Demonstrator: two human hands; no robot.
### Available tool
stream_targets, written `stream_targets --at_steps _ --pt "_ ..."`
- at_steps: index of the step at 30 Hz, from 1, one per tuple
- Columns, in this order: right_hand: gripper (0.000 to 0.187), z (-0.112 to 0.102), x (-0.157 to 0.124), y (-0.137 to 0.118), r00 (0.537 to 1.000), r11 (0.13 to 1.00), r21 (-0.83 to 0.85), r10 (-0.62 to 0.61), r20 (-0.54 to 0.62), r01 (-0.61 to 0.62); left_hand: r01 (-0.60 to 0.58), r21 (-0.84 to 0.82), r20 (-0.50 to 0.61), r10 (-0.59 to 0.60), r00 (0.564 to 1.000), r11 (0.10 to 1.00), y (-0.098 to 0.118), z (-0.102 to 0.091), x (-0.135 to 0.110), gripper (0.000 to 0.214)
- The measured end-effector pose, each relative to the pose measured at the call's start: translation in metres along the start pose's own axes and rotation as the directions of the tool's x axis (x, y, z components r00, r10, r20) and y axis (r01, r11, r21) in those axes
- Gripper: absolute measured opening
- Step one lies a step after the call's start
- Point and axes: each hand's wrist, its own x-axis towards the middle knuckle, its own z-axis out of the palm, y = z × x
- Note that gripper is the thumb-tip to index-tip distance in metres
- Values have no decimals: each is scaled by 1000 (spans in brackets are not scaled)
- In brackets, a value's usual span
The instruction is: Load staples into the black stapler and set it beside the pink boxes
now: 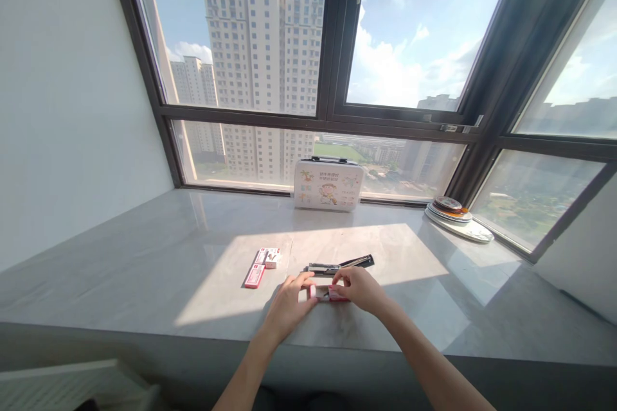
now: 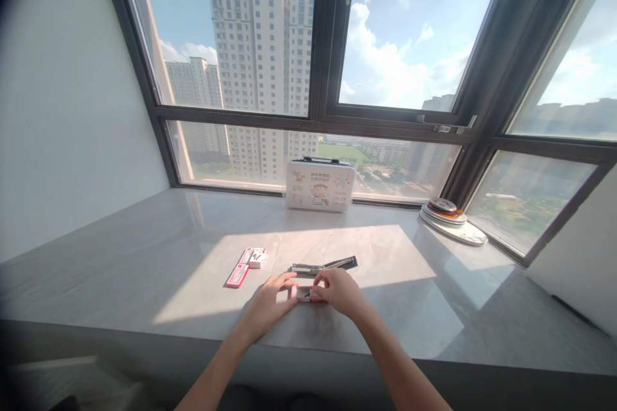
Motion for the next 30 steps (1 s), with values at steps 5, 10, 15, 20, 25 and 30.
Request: stream_targets --at_steps 5,10,15,20,25,30 --pt "12 1 31 -39 967 959 -194 -172 187 208 15 13 7 -15 1000 1000 -3 -1 -2 55" --pt "14 -6 48 -50 905 891 -290 -239 353 349 42 14 12 -42 999 999 -8 -1 -2 57" --pt "17 -12 40 -44 886 872 -293 -273 375 392 39 -17 -8 -39 999 999 -11 0 -2 58" --pt "13 -4 34 -36 909 888 -271 -287 302 371 25 -44 -27 -26 999 999 -11 0 -3 55" --pt "15 6 20 -21 947 933 -179 -289 143 312 3 -57 -45 -5 999 998 -6 0 -2 53" --pt "20 12 -5 13 982 981 -65 -187 -33 185 -21 -64 -42 18 999 998 -2 -1 -2 62"
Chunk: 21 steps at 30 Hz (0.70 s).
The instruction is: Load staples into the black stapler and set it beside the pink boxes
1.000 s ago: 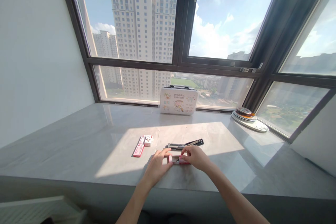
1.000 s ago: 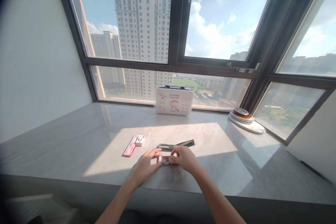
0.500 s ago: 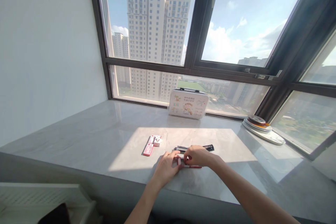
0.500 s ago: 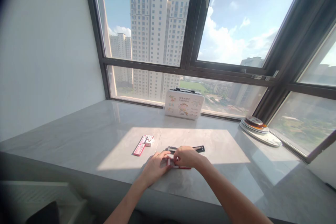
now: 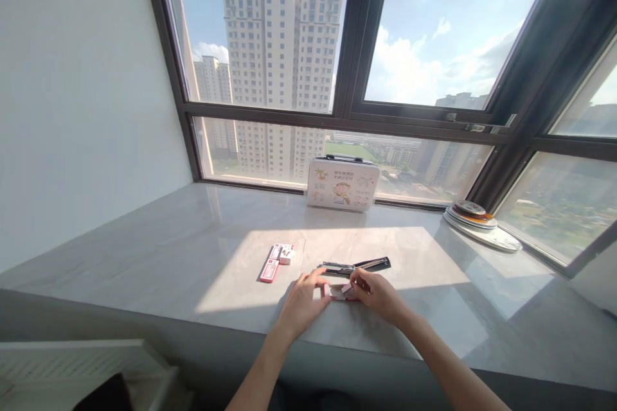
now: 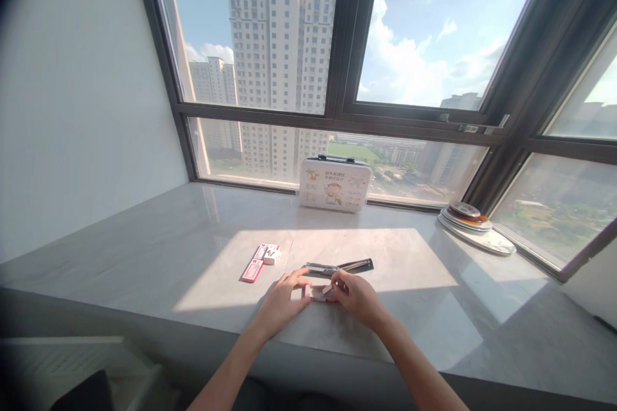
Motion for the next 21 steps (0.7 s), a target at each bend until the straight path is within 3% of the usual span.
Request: stream_targets --at_steps 4,8,11,16,21 --pt "31 4 -25 20 989 993 69 101 -104 -94 28 18 -12 -28 1000 999 2 -1 0 59" --pt "37 6 -37 20 992 989 128 86 -90 -74 97 42 -35 -95 995 994 9 2 3 24" --pt "30 6 -34 12 994 989 128 82 -73 -72 119 51 -27 -118 993 992 18 11 6 14" --pt "27 1 -23 1 997 991 107 77 -8 -76 111 54 -5 -110 994 992 24 20 6 15" --pt "44 -4 -11 -7 996 991 103 91 -2 -90 148 83 -55 -143 988 986 7 14 19 25"
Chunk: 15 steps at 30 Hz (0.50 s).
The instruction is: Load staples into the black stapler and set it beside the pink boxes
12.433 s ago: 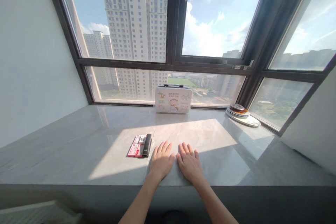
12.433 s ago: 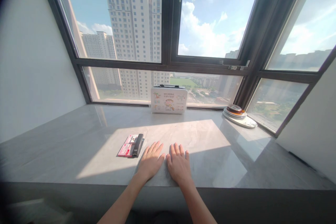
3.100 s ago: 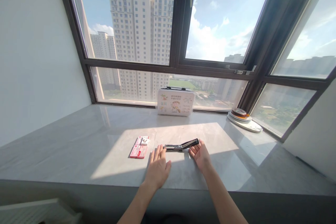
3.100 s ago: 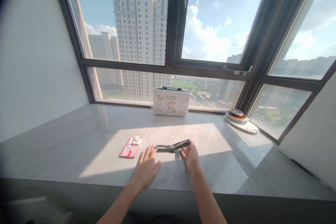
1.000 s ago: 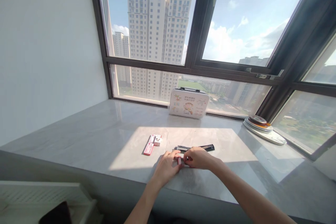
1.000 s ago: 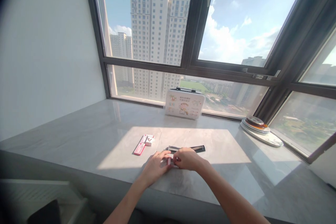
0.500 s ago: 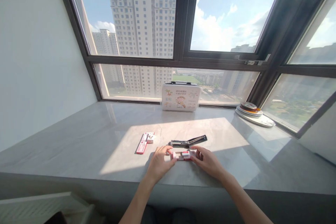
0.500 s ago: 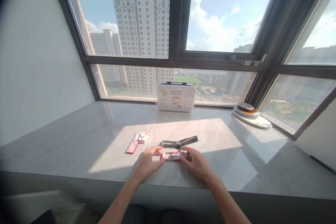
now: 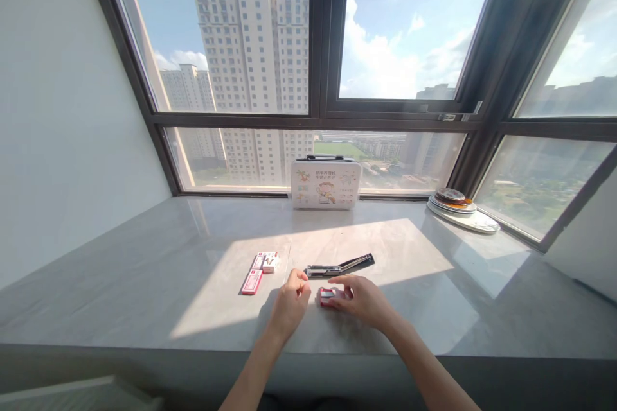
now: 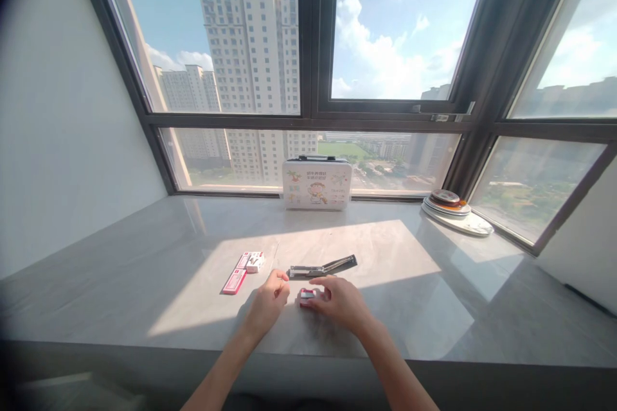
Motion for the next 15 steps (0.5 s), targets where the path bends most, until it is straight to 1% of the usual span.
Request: stream_targets --at_steps 3,5,7,9,11,15 --pt "32 3 10 -9 999 1000 -14 -9 35 9 29 42 -41 -28 999 999 -7 0 22 32" --pt "22 5 18 -15 999 999 -28 -30 45 31 15 69 -30 -13 999 998 -8 1 35 40" --pt "17 7 26 -20 999 998 -48 -49 23 50 -14 88 1 14 1000 996 -8 1 43 33" --pt "19 7 34 -22 998 996 -66 -64 -17 62 -38 98 37 35 999 994 -8 1 44 23" --pt "24 7 41 -21 996 995 -73 -74 -47 70 -50 105 64 43 997 993 -8 1 41 21" --pt "19 9 51 -17 994 992 -64 -108 -29 106 -44 121 82 34 996 992 -9 2 31 19"
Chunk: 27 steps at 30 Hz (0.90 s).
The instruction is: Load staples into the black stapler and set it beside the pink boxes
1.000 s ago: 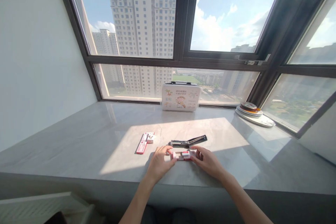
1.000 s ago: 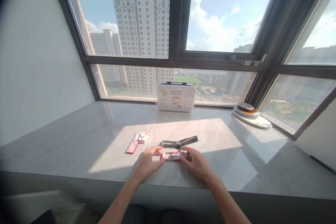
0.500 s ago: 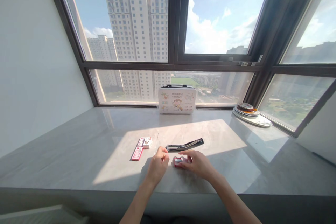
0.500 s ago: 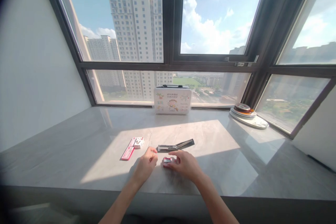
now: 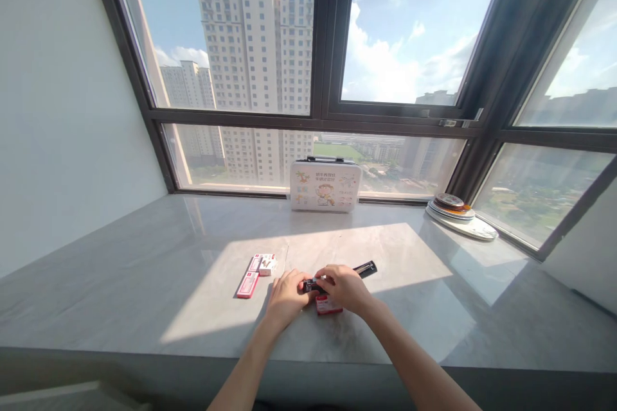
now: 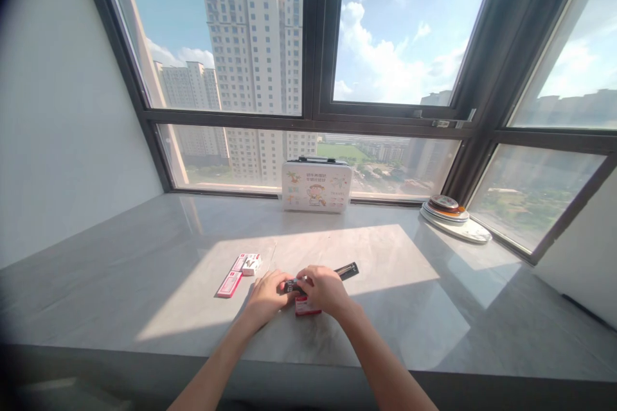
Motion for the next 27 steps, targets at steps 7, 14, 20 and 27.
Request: stream_targets --at_steps 7,14,20,27 --pt "21 2 -2 4 999 998 12 54 -10 -54 1 -7 -9 -1 1000 1000 0 1 -1 18" --pt "28 -1 -25 0 990 977 163 132 57 -140 -7 -16 -10 7 1000 1000 -1 0 -3 16" --pt "53 -27 -62 43 946 886 335 280 163 -320 0 -30 -19 -1 1000 1000 0 0 -4 20" --pt "60 -47 -45 53 967 880 407 252 37 -245 -33 -34 -13 32 999 999 5 -4 -7 17"
